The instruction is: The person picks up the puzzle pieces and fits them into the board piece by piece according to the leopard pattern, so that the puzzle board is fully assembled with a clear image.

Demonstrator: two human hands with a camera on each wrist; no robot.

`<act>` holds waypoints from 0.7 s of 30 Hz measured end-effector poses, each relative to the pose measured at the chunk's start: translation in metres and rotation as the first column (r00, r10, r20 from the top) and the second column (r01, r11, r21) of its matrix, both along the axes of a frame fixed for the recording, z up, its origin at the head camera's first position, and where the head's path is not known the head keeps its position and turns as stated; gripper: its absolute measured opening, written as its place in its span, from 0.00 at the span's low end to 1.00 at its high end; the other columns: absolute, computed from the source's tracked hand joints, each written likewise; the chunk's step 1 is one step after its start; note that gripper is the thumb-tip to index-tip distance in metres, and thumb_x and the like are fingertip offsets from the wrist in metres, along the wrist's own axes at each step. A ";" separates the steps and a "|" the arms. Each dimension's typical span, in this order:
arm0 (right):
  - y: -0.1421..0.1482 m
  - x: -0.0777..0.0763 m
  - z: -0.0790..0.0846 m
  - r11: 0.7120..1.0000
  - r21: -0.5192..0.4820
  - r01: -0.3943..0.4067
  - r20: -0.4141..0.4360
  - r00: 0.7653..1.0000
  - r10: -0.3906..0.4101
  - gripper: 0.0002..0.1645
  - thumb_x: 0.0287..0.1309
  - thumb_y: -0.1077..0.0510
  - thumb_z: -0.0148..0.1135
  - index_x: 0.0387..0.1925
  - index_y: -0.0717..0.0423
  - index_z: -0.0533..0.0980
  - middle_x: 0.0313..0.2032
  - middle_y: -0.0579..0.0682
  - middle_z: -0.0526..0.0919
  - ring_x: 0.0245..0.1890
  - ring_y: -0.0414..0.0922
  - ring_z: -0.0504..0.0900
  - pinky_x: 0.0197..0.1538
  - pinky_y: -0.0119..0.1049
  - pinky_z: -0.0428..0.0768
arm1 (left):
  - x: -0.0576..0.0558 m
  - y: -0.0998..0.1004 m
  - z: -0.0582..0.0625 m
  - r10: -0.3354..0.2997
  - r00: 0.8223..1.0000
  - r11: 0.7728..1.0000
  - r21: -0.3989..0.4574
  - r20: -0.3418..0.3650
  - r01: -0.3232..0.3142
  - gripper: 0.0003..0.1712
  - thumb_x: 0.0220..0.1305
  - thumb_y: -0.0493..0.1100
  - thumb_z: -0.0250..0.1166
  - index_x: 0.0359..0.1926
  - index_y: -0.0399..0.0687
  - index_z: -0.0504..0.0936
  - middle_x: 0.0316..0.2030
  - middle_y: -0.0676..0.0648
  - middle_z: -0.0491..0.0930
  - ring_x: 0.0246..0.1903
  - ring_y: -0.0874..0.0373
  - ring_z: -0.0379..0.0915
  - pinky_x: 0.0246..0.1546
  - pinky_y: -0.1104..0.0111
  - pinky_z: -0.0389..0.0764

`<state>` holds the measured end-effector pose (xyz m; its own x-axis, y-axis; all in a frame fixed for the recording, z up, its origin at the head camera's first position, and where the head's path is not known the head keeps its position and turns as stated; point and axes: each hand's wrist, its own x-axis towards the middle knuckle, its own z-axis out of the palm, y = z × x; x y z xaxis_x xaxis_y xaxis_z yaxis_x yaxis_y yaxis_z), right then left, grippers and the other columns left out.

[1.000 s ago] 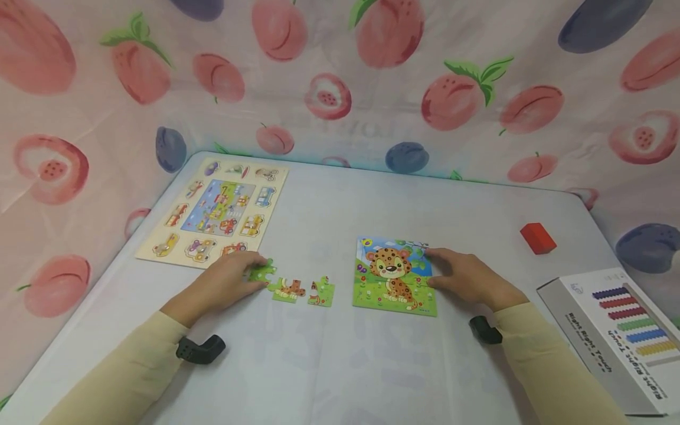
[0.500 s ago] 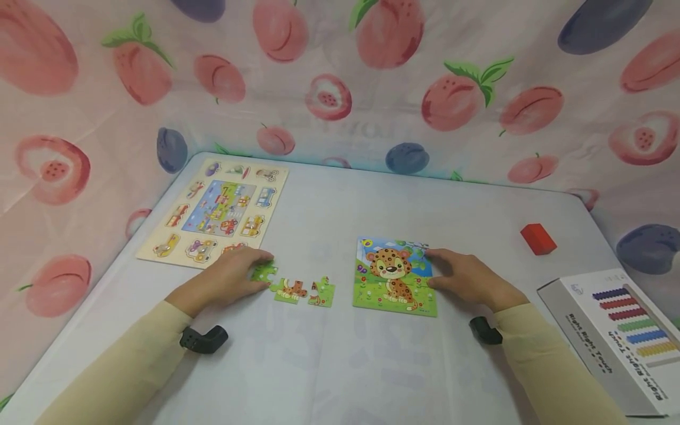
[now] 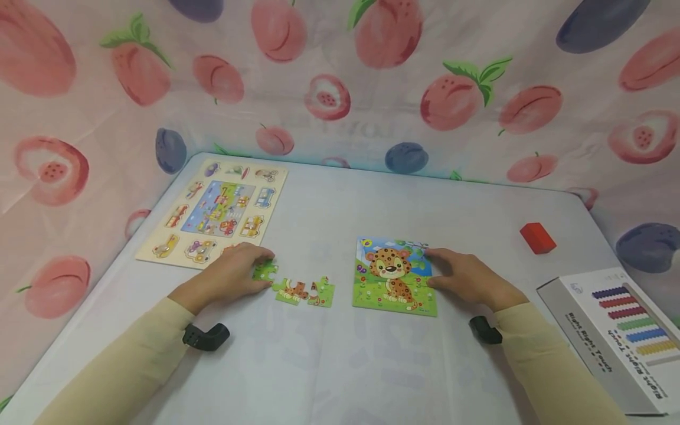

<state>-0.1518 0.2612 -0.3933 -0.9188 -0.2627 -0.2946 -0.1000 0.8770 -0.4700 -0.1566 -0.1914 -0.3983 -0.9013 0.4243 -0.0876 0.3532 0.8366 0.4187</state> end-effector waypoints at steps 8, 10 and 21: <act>-0.001 -0.001 -0.001 1.000 0.006 0.000 0.002 1.000 0.000 0.41 0.62 0.50 0.68 0.72 0.56 0.65 0.70 0.66 0.64 0.69 0.67 0.60 0.65 0.66 0.61 | -0.001 -0.001 0.000 -0.008 0.999 1.000 -0.006 -0.039 0.007 0.32 0.55 0.47 0.77 0.59 0.39 0.79 0.49 0.43 0.81 0.53 0.46 0.74 0.54 0.51 0.73; -0.001 -0.001 -0.001 1.000 0.005 0.000 0.003 1.000 0.000 0.41 0.62 0.50 0.68 0.73 0.55 0.65 0.70 0.66 0.64 0.69 0.67 0.60 0.65 0.66 0.61 | -0.001 0.000 0.002 -0.013 0.999 1.000 -0.007 -0.051 0.013 0.32 0.55 0.48 0.77 0.58 0.39 0.80 0.49 0.43 0.81 0.53 0.46 0.75 0.54 0.51 0.74; -0.001 0.000 0.000 1.000 0.007 0.000 -0.006 1.000 0.000 0.41 0.61 0.52 0.69 0.72 0.57 0.65 0.70 0.66 0.64 0.69 0.67 0.60 0.65 0.66 0.60 | -0.004 0.004 0.016 -0.023 0.995 1.000 0.014 -0.094 0.025 0.31 0.55 0.47 0.76 0.58 0.38 0.80 0.51 0.41 0.80 0.55 0.43 0.73 0.57 0.48 0.72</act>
